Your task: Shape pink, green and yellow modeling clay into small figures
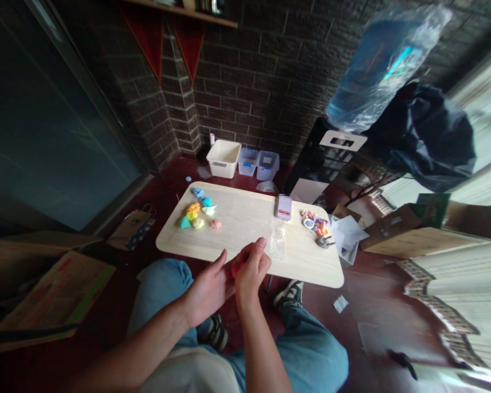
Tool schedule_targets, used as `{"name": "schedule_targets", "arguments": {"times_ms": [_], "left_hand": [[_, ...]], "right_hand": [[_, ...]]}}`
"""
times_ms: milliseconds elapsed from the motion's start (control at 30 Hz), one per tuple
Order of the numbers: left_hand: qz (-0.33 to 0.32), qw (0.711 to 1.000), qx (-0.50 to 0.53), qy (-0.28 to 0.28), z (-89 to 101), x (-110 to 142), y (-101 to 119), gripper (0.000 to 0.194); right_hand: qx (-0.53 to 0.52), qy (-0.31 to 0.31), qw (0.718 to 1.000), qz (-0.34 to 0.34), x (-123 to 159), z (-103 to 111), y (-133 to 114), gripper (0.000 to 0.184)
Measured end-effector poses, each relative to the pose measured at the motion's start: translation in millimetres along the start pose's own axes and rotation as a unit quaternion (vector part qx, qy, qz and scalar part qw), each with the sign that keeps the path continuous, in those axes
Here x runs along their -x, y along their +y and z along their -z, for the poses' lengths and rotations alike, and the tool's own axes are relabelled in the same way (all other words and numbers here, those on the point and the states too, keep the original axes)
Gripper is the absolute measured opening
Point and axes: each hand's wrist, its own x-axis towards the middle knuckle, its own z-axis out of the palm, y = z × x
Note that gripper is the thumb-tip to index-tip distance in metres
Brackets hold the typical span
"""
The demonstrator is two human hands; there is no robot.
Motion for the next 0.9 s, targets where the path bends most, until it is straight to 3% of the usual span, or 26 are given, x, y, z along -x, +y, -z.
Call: {"name": "schedule_targets", "arguments": {"times_ms": [233, 300, 400, 500, 600, 767, 900], "left_hand": [[0.066, 0.998, -0.010, -0.006, 19.0, -7.4, 14.0, 0.052], [0.041, 0.999, 0.022, 0.009, 19.6, -11.5, 17.2, 0.047], [-0.034, 0.997, 0.068, 0.033, 10.1, -15.5, 14.1, 0.040], [-0.043, 0.997, 0.059, 0.023, -1.3, -15.2, 5.0, 0.039], [-0.067, 0.998, -0.017, 0.006, -1.3, -12.3, -0.7, 0.031], [-0.102, 0.983, -0.153, 0.024, 17.9, -8.2, 6.8, 0.031], [-0.075, 0.992, -0.100, 0.035, 27.8, -6.3, 20.2, 0.047]], "right_hand": [[-0.046, -0.033, 0.994, -0.089, -4.1, 3.9, -10.7, 0.064], [0.000, -0.070, 0.994, -0.086, 1.7, 3.2, -13.2, 0.063], [0.114, -0.091, 0.989, 0.026, 9.4, 0.4, -9.4, 0.053], [0.205, -0.028, 0.961, 0.181, 9.3, -0.4, -2.0, 0.039], [0.251, 0.033, 0.937, 0.242, 3.1, 3.7, 0.8, 0.033], [0.249, 0.000, 0.944, 0.215, -2.2, 12.3, 1.9, 0.032], [0.224, -0.026, 0.962, 0.152, 1.2, 14.0, 6.4, 0.033]]}}
